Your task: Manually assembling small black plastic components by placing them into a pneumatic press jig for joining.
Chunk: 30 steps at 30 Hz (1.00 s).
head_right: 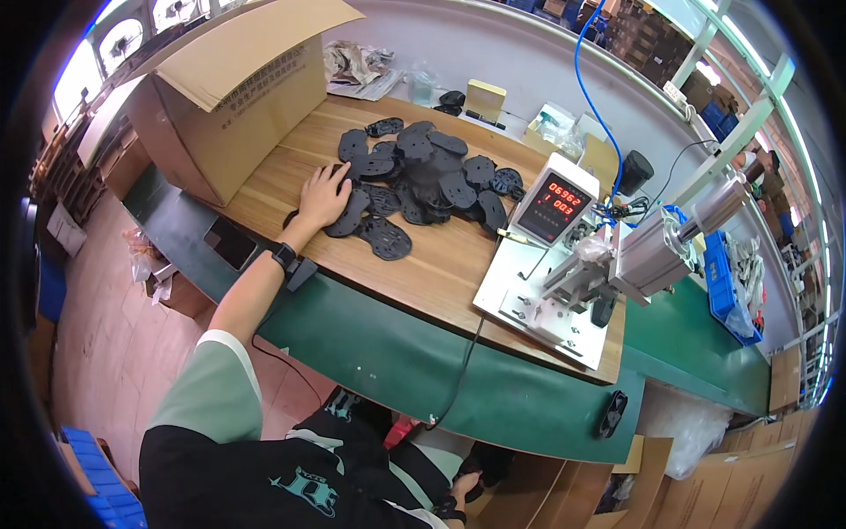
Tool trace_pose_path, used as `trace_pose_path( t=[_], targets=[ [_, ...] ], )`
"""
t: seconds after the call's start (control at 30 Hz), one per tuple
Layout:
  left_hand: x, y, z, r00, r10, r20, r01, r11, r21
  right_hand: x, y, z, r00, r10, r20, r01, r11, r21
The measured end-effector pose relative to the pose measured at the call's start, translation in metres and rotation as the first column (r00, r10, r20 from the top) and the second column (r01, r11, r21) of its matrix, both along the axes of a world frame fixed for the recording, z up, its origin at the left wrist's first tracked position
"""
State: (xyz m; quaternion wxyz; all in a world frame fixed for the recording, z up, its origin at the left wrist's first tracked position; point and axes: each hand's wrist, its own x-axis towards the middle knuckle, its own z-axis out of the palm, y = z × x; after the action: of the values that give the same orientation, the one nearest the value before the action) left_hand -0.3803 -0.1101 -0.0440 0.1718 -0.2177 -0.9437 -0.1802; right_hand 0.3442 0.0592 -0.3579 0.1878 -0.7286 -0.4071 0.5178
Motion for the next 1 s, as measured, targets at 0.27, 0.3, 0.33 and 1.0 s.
trace_pose_path(
  t=[0.27, 0.3, 0.33, 1.0],
  targets=[
    [0.038, 0.059, 0.036, 0.991, -0.064, 0.119, 0.065, 0.998, -0.007, 0.008, -0.002, -0.010, 0.996, -0.080, -0.025, 0.080, 0.997, 0.007],
    [0.024, 0.057, 0.047, 0.996, -0.066, 0.057, 0.066, 0.998, -0.013, 0.005, -0.003, -0.012, 0.996, -0.087, -0.020, 0.087, 0.996, -0.002],
    [0.009, 0.051, 0.056, 0.998, -0.061, 0.002, 0.061, 0.998, -0.023, 0.003, -0.006, -0.014, 0.996, -0.091, -0.009, 0.091, 0.996, -0.013],
    [-0.172, 0.136, 0.038, 0.846, 0.235, 0.478, -0.021, 0.911, -0.411, 0.008, -0.007, -0.035, 0.985, -0.170, 0.030, 0.171, 0.985, -0.026]
  ],
)
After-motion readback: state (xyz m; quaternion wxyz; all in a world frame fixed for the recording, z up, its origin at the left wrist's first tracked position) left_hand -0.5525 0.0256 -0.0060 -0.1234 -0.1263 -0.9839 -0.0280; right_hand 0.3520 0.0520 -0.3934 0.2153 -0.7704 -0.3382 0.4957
